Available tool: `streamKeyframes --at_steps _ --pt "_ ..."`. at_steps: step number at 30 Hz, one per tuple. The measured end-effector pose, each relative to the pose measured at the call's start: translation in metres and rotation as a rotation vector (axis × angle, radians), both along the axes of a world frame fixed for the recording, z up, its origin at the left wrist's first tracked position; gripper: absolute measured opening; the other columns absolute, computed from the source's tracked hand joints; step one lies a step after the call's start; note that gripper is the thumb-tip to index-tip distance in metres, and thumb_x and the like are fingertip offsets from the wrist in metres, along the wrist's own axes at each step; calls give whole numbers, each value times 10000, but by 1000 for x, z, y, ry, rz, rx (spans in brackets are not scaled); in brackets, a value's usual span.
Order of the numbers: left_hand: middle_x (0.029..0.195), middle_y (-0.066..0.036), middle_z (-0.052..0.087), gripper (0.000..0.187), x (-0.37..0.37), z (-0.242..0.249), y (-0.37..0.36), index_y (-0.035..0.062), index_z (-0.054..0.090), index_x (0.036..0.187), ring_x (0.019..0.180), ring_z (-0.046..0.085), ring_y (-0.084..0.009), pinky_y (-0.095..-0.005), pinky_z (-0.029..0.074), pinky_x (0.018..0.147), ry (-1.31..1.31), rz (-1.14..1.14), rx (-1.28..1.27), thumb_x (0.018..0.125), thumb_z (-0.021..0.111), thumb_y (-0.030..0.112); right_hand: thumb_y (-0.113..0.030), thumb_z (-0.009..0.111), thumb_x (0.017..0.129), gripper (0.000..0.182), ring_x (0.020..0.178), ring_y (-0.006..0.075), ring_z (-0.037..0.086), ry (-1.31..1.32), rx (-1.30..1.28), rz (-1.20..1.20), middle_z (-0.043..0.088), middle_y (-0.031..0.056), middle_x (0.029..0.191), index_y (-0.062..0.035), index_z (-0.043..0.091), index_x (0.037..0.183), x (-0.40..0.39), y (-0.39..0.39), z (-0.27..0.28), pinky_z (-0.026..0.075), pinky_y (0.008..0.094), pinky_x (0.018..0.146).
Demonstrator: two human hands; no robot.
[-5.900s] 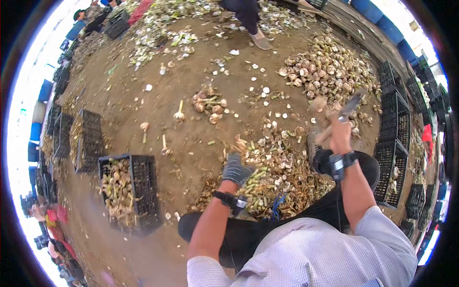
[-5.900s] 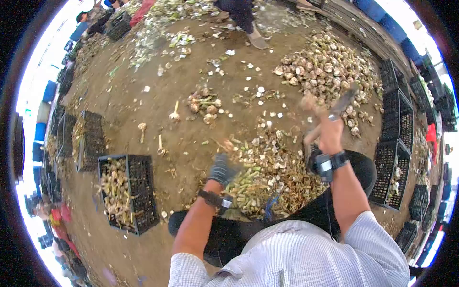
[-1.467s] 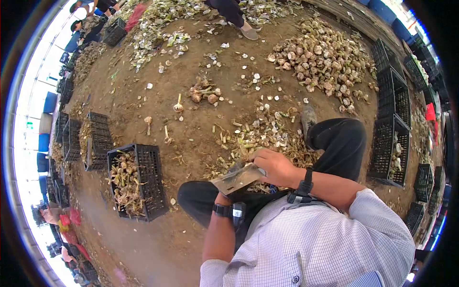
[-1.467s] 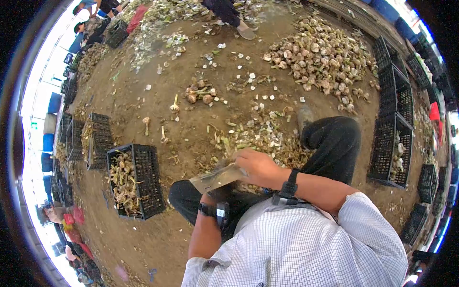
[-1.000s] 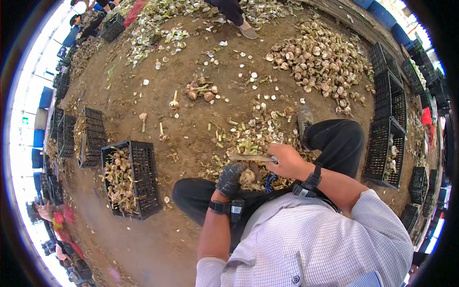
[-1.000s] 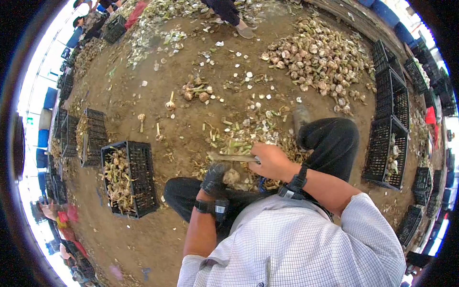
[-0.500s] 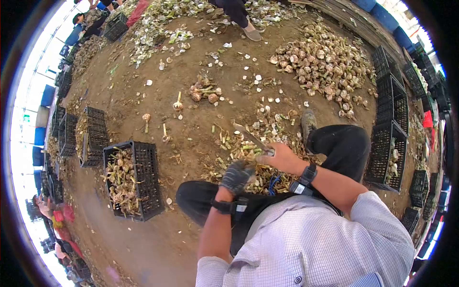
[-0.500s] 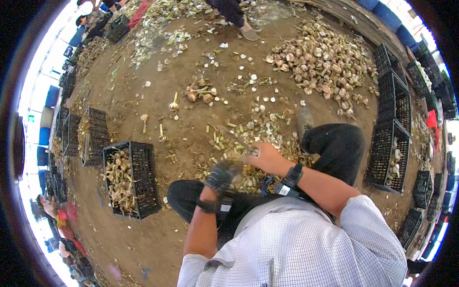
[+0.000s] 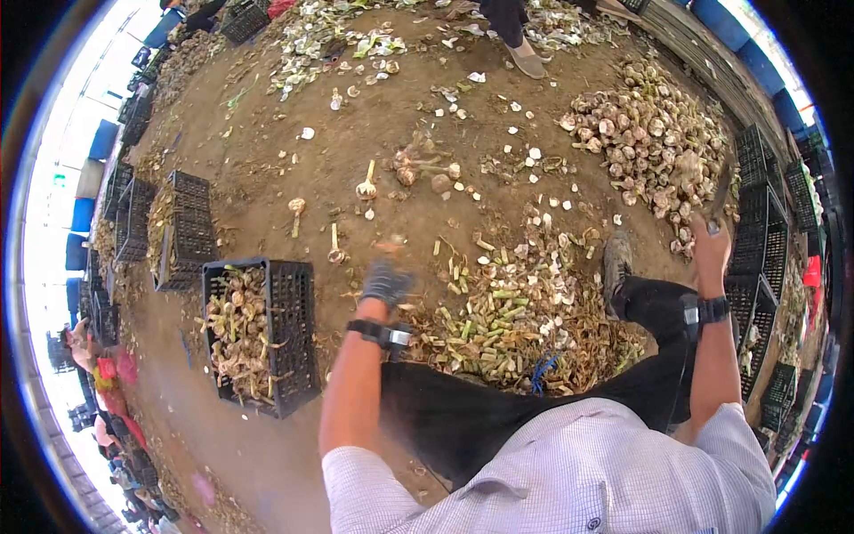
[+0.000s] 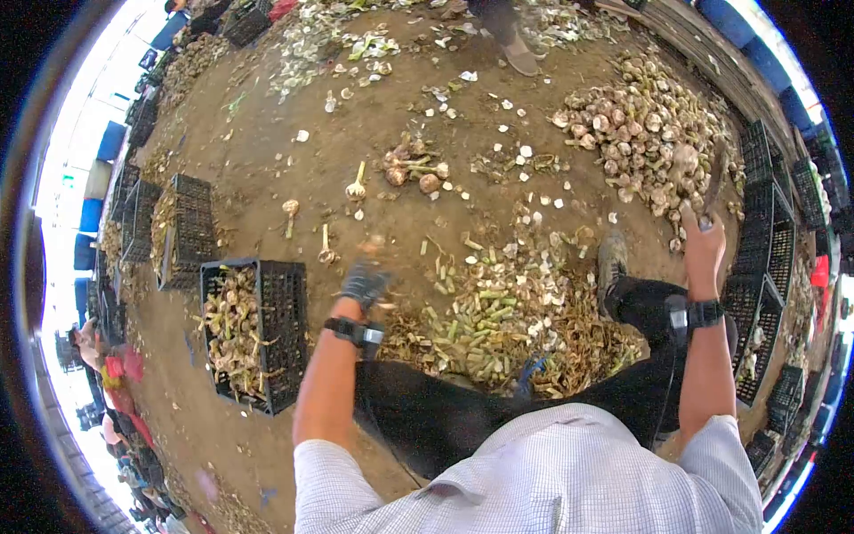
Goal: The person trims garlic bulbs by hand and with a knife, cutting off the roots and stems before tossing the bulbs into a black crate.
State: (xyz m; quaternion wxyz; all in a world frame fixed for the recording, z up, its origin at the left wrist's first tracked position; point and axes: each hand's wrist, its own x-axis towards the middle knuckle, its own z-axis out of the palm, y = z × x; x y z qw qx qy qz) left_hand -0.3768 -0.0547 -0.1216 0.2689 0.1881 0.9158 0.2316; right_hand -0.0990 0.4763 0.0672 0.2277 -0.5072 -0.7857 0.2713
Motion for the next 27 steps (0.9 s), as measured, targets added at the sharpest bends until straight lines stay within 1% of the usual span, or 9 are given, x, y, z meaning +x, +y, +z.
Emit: streamKeyframes --at_steps 3,4,6,7,12,15,17,21,27 --pt "1023 -227 656 496 -56 -33 -71 6 615 1067 974 608 -379 -410 494 803 52 299 -167 694 724 314 -165 711 835 263 648 128 519 -111 -120 28 599 56 738 -3 633 1026 -8 -64 22 455 309 600" --pt "1036 -228 652 450 -69 -39 -97 13 616 1088 985 598 -381 -419 483 820 231 8 -280 724 691 267 -154 715 819 257 672 155 564 -151 -57 26 625 83 774 -8 634 1014 -4 -68 -3 476 317 636" --pt "1086 -231 637 435 -73 -19 -96 12 593 1162 1031 577 -392 -442 450 892 233 97 -248 772 641 198 -181 737 794 284 790 276 640 -148 103 233 670 176 878 -7 634 993 -6 -103 -6 505 387 718" --pt "1185 -243 601 500 -98 -99 -139 8 568 1220 1110 552 -390 -434 427 959 416 150 -130 773 648 218 -216 743 789 311 829 319 639 -248 -65 212 667 195 900 -8 637 995 1 -106 -21 506 394 749" --pt "1269 -191 581 624 -119 -109 -111 20 452 1362 1133 569 -351 -386 480 914 -10 462 -206 812 678 209 -274 715 789 403 926 379 615 -322 -209 484 594 200 1019 25 618 1041 18 -137 -57 498 423 786" --pt "1299 -192 570 656 -125 -148 -129 32 493 1337 1157 561 -353 -409 487 911 -29 360 -293 794 716 324 -278 701 802 394 898 393 599 -342 -250 567 574 205 950 44 610 1011 24 -147 -59 485 443 793" --pt "1289 -175 583 652 -105 -71 -85 47 527 1312 1145 570 -334 -420 495 894 8 284 -664 786 733 372 -288 690 819 378 859 399 591 -330 -230 616 564 210 941 39 603 986 29 -153 -65 480 456 781" --pt "1274 -149 596 583 -102 -146 -143 55 540 1310 1043 626 -262 -377 523 841 373 -31 -752 825 726 319 -327 710 820 394 877 369 600 -435 -299 623 584 186 926 20 608 975 26 -161 -61 483 430 780" --pt "1272 -146 597 596 -44 -30 -109 45 525 1322 1032 629 -263 -364 529 845 -510 833 314 823 731 298 -356 695 836 438 872 394 612 -298 -253 716 603 230 933 35 587 1002 25 -173 -57 485 459 765"
